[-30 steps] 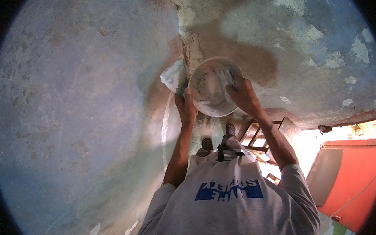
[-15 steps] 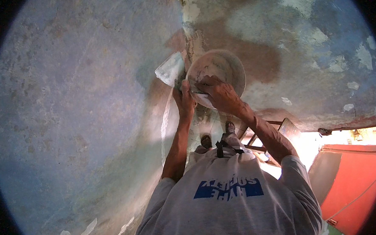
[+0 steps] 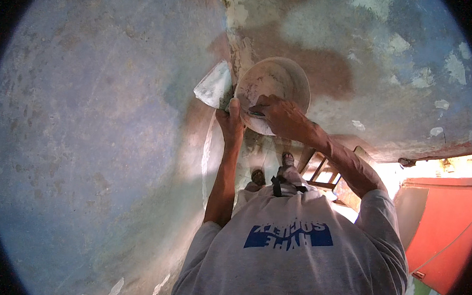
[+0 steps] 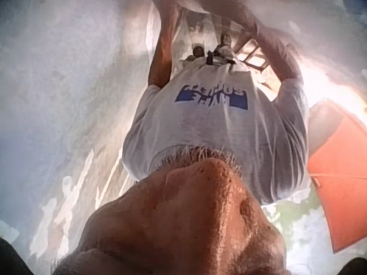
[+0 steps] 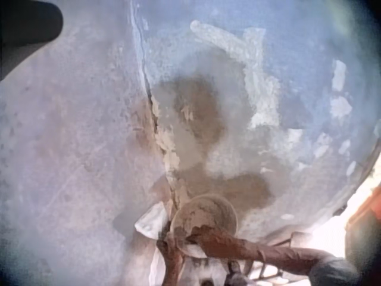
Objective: The person applies plaster to a ceiling using a trowel and a bucket. They repeatedly scoop plaster from the bucket and spread it across the ceiling surface, smoothing it with the trowel.
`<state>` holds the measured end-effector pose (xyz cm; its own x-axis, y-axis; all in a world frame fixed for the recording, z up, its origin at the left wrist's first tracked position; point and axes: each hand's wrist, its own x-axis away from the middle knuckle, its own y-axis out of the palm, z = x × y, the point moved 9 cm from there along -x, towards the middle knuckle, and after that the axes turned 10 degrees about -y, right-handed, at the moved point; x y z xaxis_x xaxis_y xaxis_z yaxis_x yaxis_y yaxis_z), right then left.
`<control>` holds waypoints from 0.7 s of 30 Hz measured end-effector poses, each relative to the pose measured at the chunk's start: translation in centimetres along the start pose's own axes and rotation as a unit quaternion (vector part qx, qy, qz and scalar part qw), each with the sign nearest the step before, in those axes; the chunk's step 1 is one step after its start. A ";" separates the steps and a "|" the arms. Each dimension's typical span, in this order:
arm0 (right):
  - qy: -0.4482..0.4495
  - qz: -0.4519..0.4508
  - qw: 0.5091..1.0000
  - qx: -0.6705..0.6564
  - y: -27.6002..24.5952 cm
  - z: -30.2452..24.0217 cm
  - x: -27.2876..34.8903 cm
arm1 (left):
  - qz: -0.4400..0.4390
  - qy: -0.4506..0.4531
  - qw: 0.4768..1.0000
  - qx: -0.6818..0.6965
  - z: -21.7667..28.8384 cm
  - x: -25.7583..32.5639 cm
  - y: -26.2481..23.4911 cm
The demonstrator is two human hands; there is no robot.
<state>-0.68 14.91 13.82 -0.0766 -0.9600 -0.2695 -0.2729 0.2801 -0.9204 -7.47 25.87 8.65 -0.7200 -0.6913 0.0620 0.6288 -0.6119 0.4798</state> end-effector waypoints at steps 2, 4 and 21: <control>-0.035 -0.003 0.999 0.026 0.1 0.9 0.4 | 0.002 0.051 0.998 -0.038 -0.1 -0.5 -0.2; 0.065 -0.119 0.991 0.010 -2.0 1.7 -0.4 | -0.004 0.089 0.993 -0.073 0.4 0.1 -0.9; 0.326 0.094 0.687 -0.643 5.7 3.6 5.2 | 0.037 0.097 0.988 -0.118 -3.6 2.6 -2.6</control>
<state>0.77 11.56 6.14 -0.5256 -0.8218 0.2201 -0.7885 0.5677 0.2366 -9.88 24.27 4.44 -0.6143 -0.7839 -0.0898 0.7451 -0.6138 0.2609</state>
